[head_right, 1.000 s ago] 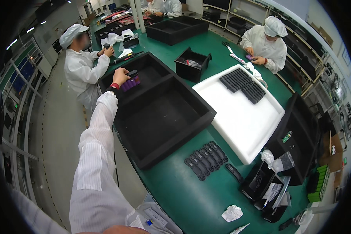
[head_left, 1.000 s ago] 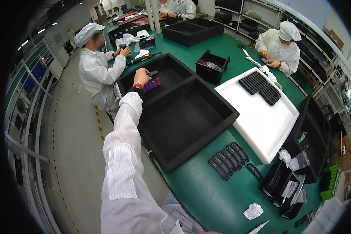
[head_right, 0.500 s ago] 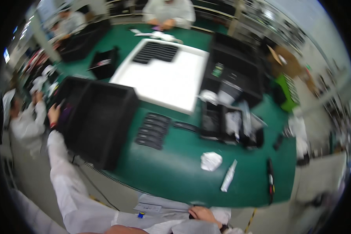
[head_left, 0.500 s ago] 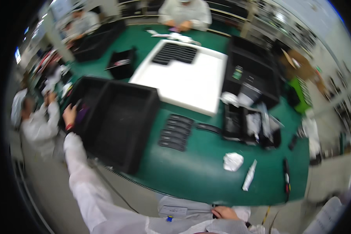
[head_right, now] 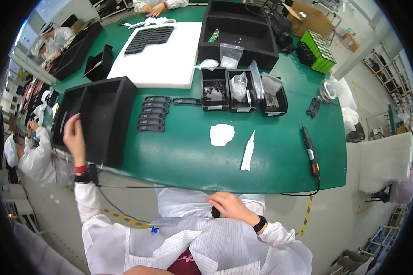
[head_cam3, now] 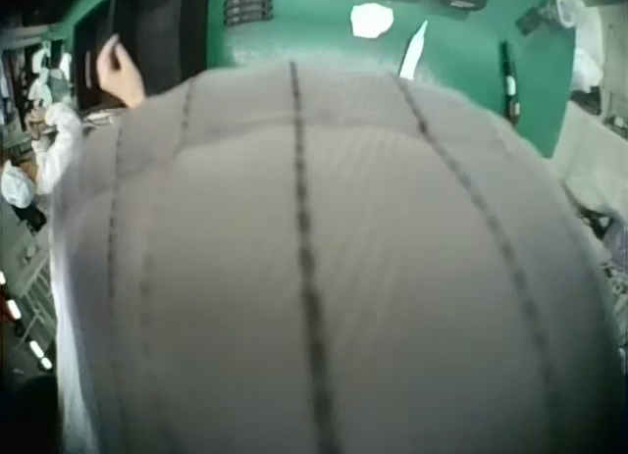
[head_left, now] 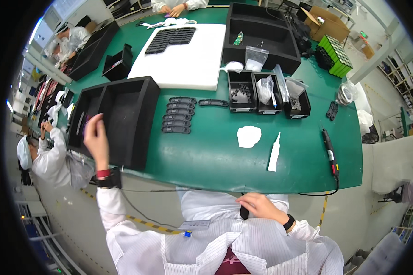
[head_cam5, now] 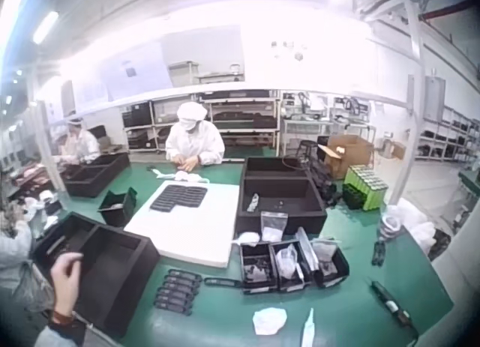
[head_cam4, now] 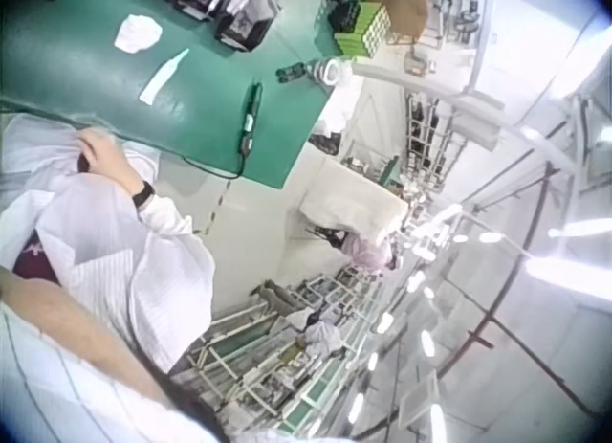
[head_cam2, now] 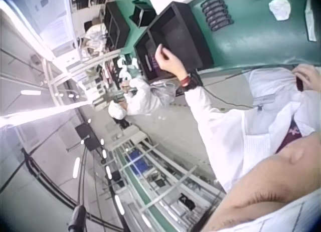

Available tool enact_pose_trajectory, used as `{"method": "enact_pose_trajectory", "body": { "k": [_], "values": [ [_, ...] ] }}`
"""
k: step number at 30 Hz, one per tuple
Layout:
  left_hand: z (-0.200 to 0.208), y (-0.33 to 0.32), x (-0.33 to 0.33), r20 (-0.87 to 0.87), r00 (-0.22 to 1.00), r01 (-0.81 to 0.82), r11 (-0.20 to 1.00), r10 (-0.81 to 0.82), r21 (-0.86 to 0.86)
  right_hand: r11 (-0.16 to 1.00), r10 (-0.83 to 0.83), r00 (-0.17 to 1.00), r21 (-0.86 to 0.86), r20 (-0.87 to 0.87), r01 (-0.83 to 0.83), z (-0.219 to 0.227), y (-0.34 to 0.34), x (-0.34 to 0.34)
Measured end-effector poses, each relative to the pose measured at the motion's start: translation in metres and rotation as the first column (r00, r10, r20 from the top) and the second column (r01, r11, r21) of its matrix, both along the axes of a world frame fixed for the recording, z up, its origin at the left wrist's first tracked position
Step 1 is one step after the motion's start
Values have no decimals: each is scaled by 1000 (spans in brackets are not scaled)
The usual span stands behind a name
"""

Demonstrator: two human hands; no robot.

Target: The person assembles a battery pack by applying adhesive to purple cylindrical cells and a green circuit board. They insert the cells into a black plastic housing, secure the board, and use a hot air gun to heat the assembly. The person then uses a screwdriver to fasten the housing and places the completed unit into a black tray.

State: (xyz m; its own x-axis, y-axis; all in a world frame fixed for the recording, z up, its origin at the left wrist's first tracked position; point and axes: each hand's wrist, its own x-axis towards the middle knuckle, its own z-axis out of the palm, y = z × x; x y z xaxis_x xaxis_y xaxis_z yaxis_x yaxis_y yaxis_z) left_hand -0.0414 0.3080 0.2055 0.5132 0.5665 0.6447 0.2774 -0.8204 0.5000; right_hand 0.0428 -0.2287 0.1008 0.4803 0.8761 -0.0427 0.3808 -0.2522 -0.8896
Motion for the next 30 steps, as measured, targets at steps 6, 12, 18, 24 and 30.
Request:
{"method": "enact_pose_trajectory", "body": {
  "k": [6,12,18,24,30],
  "values": [
    [-66,-135,67,-294,840,456,887,-456,-73,994,-73,997,85,4,73,38,-12,20],
    [-140,-166,120,-371,784,496,862,-497,-107,977,-195,974,109,114,183,62,-56,47],
    [-189,-177,220,-393,828,458,887,-400,62,939,-310,950,167,44,299,127,-70,99],
    [-211,-175,237,-393,861,413,896,-324,165,917,-248,953,276,-176,289,160,-42,177],
    [-184,-214,174,-416,805,450,892,-422,-33,808,-532,845,269,-48,524,79,41,336]
  ]
}}
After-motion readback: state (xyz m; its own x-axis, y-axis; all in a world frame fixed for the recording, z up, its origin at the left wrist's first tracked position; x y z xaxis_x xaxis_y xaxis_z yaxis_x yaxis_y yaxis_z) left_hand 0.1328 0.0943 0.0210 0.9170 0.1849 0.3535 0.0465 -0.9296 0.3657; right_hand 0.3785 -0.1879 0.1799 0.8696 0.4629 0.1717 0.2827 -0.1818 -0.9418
